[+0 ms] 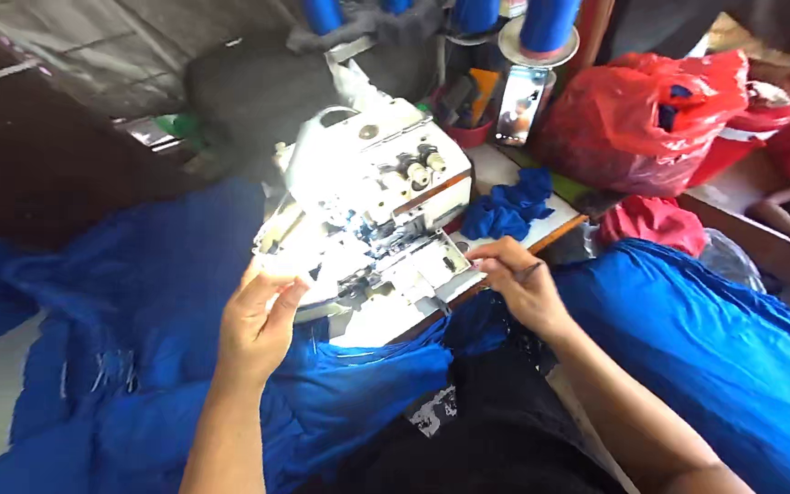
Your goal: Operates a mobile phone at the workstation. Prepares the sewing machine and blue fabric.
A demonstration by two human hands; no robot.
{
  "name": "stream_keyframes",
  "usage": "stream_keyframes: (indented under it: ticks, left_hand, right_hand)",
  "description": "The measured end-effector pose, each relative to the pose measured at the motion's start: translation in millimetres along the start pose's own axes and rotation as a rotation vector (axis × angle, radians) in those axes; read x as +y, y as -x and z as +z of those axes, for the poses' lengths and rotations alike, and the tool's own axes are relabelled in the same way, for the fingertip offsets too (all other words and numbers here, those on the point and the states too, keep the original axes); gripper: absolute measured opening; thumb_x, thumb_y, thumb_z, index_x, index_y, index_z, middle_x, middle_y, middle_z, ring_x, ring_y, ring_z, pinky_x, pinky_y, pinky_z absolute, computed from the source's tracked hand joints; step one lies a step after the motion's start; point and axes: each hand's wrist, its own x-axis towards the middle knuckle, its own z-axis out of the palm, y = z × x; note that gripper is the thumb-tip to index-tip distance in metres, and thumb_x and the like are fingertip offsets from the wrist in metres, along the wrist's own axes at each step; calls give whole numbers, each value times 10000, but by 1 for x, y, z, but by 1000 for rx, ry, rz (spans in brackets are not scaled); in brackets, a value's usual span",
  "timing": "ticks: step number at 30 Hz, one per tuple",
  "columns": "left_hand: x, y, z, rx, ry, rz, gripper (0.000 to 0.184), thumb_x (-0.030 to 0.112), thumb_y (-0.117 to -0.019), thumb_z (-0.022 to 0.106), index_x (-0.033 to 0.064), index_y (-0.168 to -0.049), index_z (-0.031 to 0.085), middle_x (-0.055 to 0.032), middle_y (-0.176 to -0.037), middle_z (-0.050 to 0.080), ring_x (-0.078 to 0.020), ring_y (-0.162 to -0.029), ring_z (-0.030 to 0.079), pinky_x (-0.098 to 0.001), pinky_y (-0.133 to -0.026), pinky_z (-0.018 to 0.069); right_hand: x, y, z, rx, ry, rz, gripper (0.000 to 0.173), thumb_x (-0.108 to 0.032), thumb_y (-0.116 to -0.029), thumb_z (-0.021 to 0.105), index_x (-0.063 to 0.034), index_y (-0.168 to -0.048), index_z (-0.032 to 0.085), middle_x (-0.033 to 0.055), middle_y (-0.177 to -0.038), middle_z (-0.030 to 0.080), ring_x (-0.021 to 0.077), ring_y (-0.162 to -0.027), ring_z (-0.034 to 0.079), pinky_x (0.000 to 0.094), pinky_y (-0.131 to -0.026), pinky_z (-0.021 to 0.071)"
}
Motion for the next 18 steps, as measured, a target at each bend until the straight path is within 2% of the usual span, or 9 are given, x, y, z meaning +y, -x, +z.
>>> stream_keyframes:
  ticks: [2, 4, 7, 13, 18]
  left_hand:
    - [-2, 4, 7, -23, 147, -22, 135, 360, -1047, 555, 296, -1057, 673, 154, -1049, 661, 2, -1000, 640, -230, -885, 547]
    - [2, 4, 10, -46, 242, -44, 133, 345, -1048, 557, 314, -1094, 678, 135, -1099, 687, -48, -1043, 665, -270, -917, 564]
    - [8, 2, 8, -30, 311, -87, 139, 274, -1053, 551, 286, -1120, 672, 102, -1109, 706, -81, -1063, 678, -303, -947, 567]
    - [6, -2, 3, 18, 523, -202, 132, 203, -1054, 537, 238, -1080, 662, 50, -1088, 702, -127, -1041, 687, -357, -943, 576]
    - [10, -6, 7, 9, 698, -283, 157, 143, -1056, 516, 211, -1089, 653, -5, -1154, 702, -163, -1002, 717, -364, -893, 611]
  right_hand:
    - [-10, -10, 26, -57, -46, -51, 249, -125, -1021, 564, -34, -1197, 716, 46, -1011, 635, 40, -829, 594, 193, -713, 524]
    - [-17, -19, 44, -91, -84, -88, 260, -125, -1017, 579, -61, -1232, 710, 43, -1043, 620, 39, -831, 594, 185, -713, 529]
    - [-22, -29, 58, -86, -121, -108, 268, -118, -1015, 570, -88, -1240, 713, 28, -1052, 623, 42, -816, 592, 187, -685, 528]
    - [-28, -46, 74, -71, -166, 10, 271, -176, -1025, 553, -142, -1239, 715, 0, -1011, 619, 42, -727, 568, 191, -615, 495]
    - [-41, -55, 90, -93, -174, 49, 261, -148, -1011, 576, -100, -1226, 717, 26, -1016, 618, 45, -750, 586, 182, -619, 507]
